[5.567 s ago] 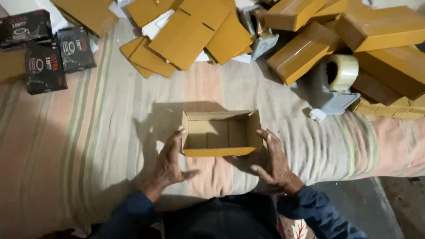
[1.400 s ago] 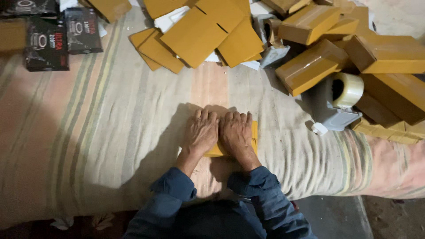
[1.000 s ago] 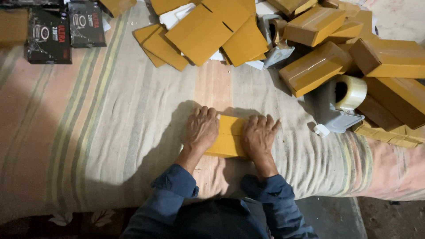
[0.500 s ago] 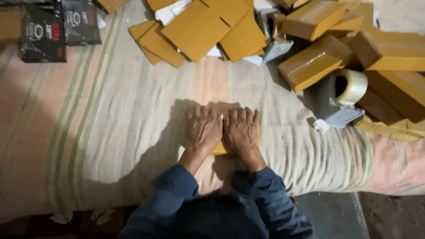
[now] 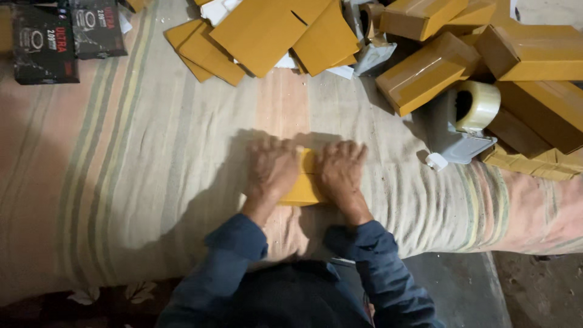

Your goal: The person folds flat yellow cardboard mailer boxes into shape. They pick up a flattened box, fold in the side flaps and end walls, press the bottom closed, and set the finished box on a pile of completed boxes beside them, repeating the cycle.

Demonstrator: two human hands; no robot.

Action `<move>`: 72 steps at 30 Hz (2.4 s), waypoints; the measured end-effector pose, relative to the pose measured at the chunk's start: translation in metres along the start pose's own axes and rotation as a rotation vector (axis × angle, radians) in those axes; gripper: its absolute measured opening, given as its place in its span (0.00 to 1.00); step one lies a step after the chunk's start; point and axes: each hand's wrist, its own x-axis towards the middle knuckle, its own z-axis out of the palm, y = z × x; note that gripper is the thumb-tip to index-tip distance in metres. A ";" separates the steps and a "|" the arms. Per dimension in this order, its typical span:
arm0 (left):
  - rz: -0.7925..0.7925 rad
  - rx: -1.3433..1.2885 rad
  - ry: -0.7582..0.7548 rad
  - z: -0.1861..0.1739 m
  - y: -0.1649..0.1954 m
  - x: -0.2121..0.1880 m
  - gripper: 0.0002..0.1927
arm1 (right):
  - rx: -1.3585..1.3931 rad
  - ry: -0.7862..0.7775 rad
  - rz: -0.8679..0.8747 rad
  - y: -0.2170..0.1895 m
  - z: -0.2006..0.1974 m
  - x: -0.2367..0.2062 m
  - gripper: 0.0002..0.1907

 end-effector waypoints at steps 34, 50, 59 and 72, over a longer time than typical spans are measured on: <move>0.408 -0.246 -0.169 -0.058 -0.027 -0.079 0.51 | 0.360 -0.147 -0.302 -0.030 -0.082 -0.039 0.43; 0.204 -0.085 -0.210 -0.050 -0.045 -0.076 0.62 | 0.245 -0.213 -0.234 0.016 -0.077 -0.056 0.32; 0.398 0.395 -0.056 -0.039 0.000 -0.070 0.51 | -0.002 -0.233 -0.393 -0.031 -0.062 -0.044 0.32; 0.153 0.010 -0.144 -0.022 -0.019 -0.057 0.43 | 0.129 -0.214 -0.095 0.001 -0.048 -0.045 0.32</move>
